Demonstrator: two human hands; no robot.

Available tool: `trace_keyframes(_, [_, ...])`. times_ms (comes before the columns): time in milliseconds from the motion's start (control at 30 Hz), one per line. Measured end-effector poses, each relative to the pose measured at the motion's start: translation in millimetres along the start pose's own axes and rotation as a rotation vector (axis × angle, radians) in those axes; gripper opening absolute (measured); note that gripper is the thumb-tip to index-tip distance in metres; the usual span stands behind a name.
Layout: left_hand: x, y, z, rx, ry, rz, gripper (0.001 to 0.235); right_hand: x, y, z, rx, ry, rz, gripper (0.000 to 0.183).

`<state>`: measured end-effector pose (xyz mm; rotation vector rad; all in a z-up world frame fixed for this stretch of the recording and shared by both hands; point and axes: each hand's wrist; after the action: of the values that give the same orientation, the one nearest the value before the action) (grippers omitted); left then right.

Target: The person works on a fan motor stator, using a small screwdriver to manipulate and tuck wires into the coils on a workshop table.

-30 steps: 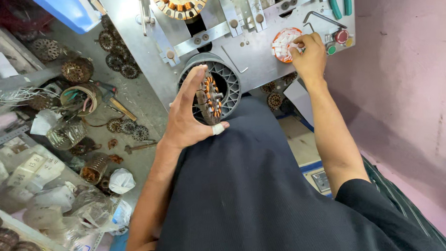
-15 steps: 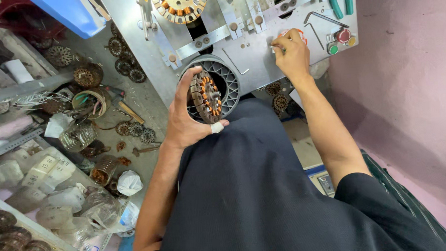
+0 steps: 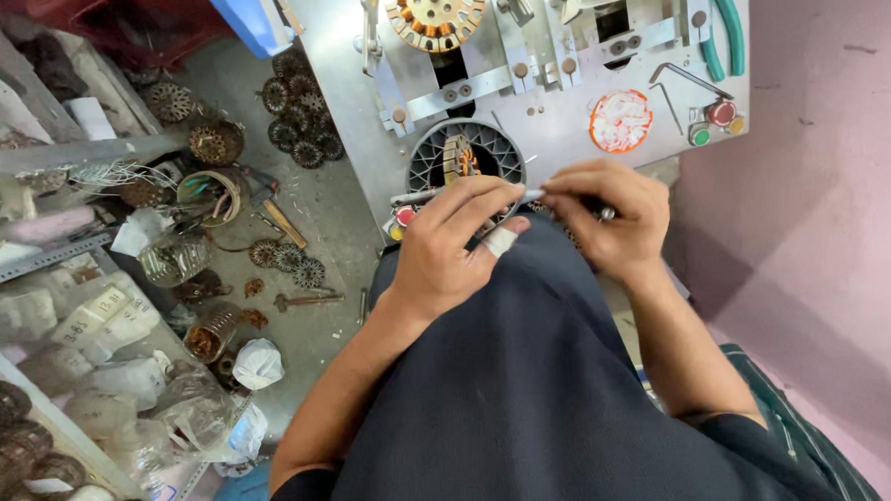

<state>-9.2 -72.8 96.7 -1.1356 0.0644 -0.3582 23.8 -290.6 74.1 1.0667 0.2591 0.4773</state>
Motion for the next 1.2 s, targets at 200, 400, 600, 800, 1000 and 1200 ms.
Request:
trace_keyframes(200, [-6,-3,4,-0.130,-0.065,-0.027,0.019,11,55,-16,-0.135,-0.022,0.111,0.018])
trace_keyframes(400, [-21,5,5,-0.138,-0.074,-0.072,0.019,5,59,-29,-0.120,0.005,0.070,0.018])
trace_keyframes(600, [-35,16,-2,-0.198,0.019,0.015,0.019,-2,53,-45,-0.080,0.120,-0.028,0.018])
trace_keyframes(800, [-43,23,6,-0.395,0.043,0.186,0.015,-9,49,-56,0.207,0.102,-0.289,0.014])
trace_keyframes(1000, [-47,28,22,-0.371,0.026,0.031,0.018,-4,54,-50,0.363,0.183,-0.250,0.012])
trace_keyframes(1200, [-48,30,20,-0.360,-0.026,0.089,0.016,4,62,-63,0.058,0.091,-0.121,0.017])
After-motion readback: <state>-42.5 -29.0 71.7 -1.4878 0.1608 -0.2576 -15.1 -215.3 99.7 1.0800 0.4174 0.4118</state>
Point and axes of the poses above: each hand's wrist, its own x-axis towards the middle knuckle, its own z-axis out of the back of the hand, y = z × x, and after that the axes turned 14 degrees about y, right-handed
